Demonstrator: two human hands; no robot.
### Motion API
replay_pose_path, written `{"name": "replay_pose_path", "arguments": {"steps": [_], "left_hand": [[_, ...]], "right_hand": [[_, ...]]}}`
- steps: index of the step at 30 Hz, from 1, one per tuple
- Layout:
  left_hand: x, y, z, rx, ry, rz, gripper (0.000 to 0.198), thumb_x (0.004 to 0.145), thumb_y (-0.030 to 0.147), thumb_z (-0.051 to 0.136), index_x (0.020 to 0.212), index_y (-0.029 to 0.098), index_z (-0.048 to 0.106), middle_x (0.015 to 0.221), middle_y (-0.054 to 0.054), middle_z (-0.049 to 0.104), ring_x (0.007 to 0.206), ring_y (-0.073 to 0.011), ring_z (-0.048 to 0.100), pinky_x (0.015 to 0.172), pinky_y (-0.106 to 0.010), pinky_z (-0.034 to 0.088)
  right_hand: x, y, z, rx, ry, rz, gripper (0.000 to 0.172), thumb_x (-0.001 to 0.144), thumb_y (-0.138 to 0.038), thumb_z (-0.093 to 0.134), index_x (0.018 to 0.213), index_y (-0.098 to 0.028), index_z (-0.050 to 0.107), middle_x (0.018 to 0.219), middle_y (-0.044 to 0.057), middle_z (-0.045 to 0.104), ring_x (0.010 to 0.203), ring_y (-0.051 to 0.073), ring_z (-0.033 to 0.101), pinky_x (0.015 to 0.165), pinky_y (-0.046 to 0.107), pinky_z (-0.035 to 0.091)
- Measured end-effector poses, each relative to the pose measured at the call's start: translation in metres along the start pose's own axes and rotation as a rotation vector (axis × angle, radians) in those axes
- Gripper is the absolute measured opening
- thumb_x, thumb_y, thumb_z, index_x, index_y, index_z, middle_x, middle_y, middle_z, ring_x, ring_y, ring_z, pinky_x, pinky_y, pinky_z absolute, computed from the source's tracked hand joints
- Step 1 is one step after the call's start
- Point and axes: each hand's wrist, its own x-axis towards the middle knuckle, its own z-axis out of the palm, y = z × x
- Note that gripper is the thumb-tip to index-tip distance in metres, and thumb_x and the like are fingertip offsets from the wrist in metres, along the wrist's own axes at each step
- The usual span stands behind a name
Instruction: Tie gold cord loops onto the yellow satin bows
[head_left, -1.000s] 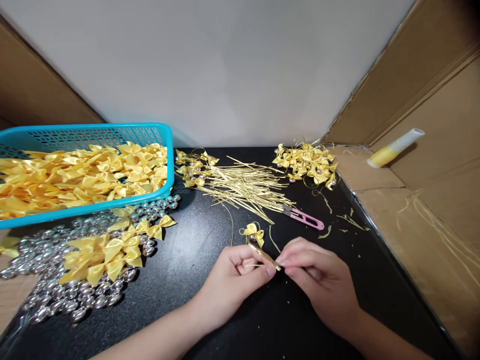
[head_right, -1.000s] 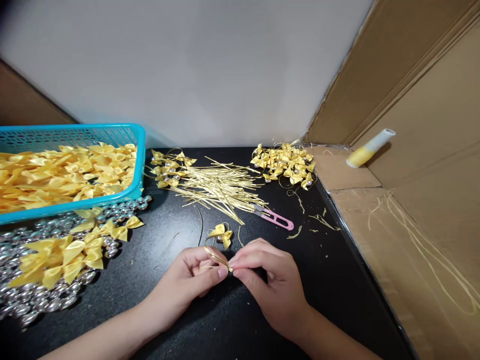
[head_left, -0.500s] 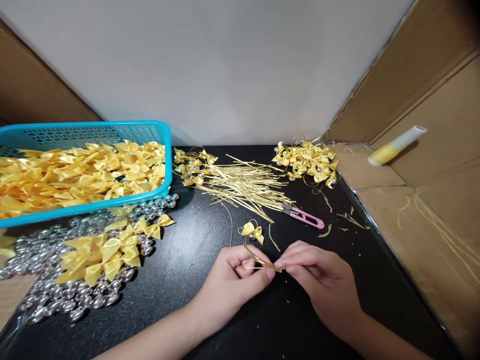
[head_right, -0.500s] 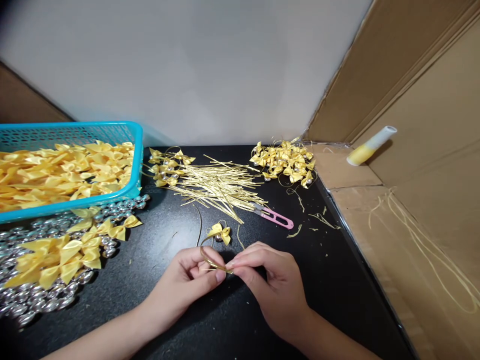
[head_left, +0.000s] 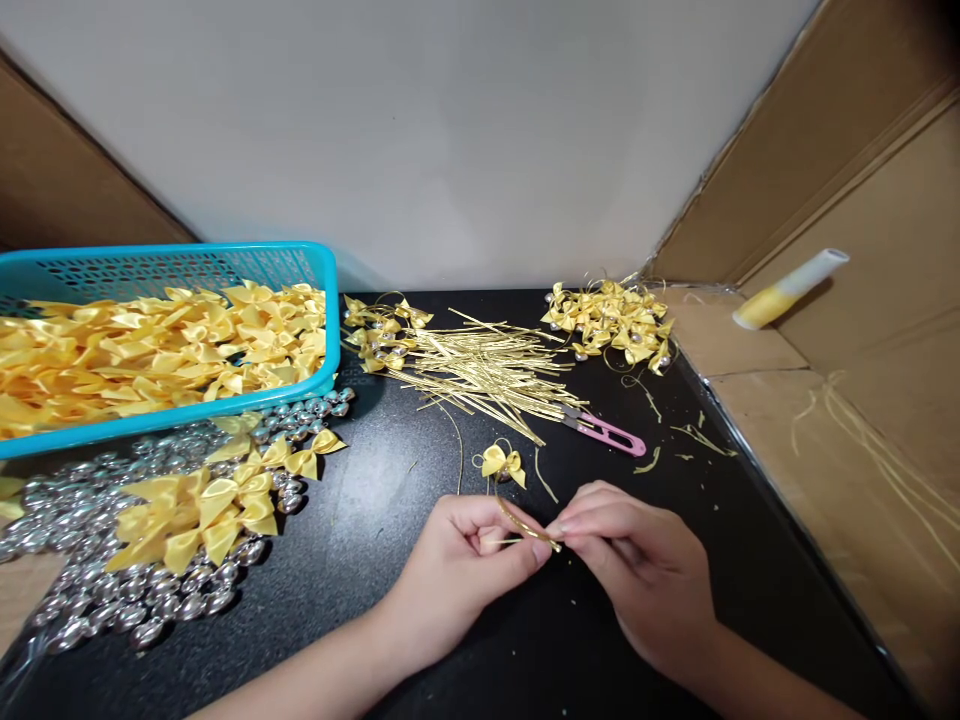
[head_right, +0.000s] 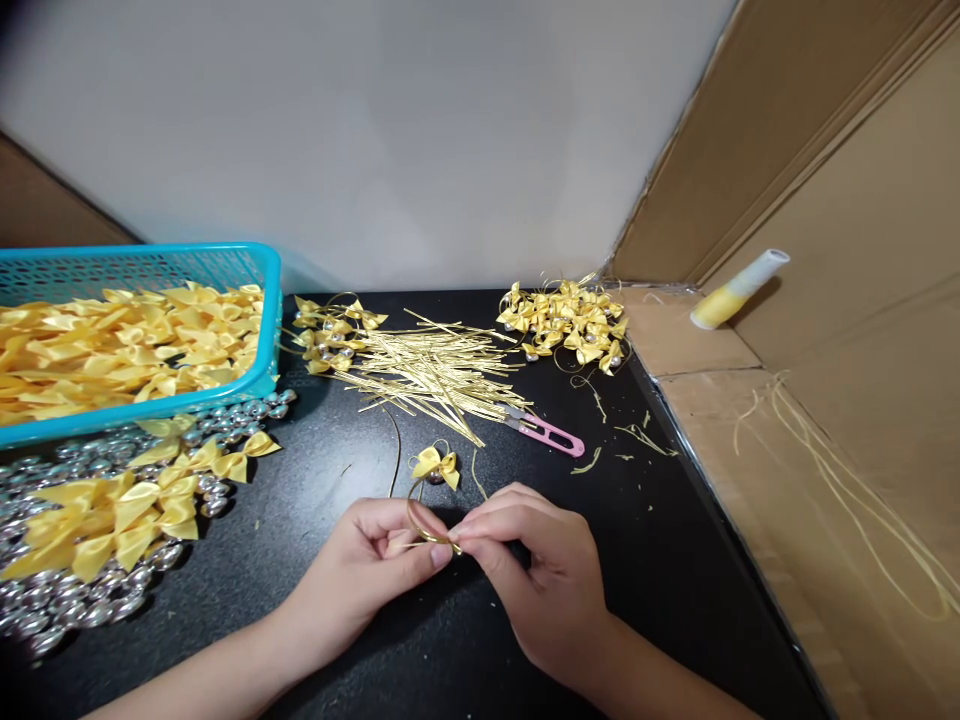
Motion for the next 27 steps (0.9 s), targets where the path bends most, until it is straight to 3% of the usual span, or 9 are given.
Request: {"name": "replay_pose_path", "arguments": {"steps": [18, 22, 27], "left_hand": [[0.0028, -0.0039, 0.0017, -0.134, -0.016, -0.009, 0.019, 0.07, 0.033, 0.078, 0.068, 0.016, 0.07, 0.043, 0.012, 0.028, 0.042, -0.0049, 0.022, 0.045, -0.021, 0.018], [0.0033, -0.0035, 0.0003, -0.138, -0.014, -0.003, 0.022, 0.073, 0.036, 0.077, 0.07, 0.015, 0.071, 0.043, 0.01, 0.035, 0.043, -0.0053, 0.026, 0.046, -0.021, 0.019], [0.003, -0.0026, 0.0, -0.113, 0.008, 0.054, 0.019, 0.074, 0.034, 0.077, 0.071, 0.016, 0.074, 0.042, 0.009, 0.041, 0.044, -0.0056, 0.031, 0.047, -0.02, 0.025]], "right_hand": [[0.0024, 0.0056, 0.0074, 0.006, -0.026, 0.061, 0.021, 0.083, -0.005, 0.063, 0.081, -0.024, 0.071, 0.084, -0.001, 0.072, 0.084, 0.013, 0.064, 0.079, 0.024, 0.051], [0.0003, 0.005, 0.0041, 0.091, -0.016, 0.203, 0.025, 0.077, -0.007, 0.067, 0.094, -0.026, 0.069, 0.095, 0.001, 0.067, 0.088, 0.015, 0.064, 0.079, 0.026, 0.052], [-0.0028, -0.0006, 0.0044, 0.267, -0.115, 0.495, 0.006, 0.076, -0.013, 0.064, 0.076, -0.019, 0.064, 0.075, 0.0, 0.061, 0.069, 0.013, 0.059, 0.065, 0.024, 0.051]]}}
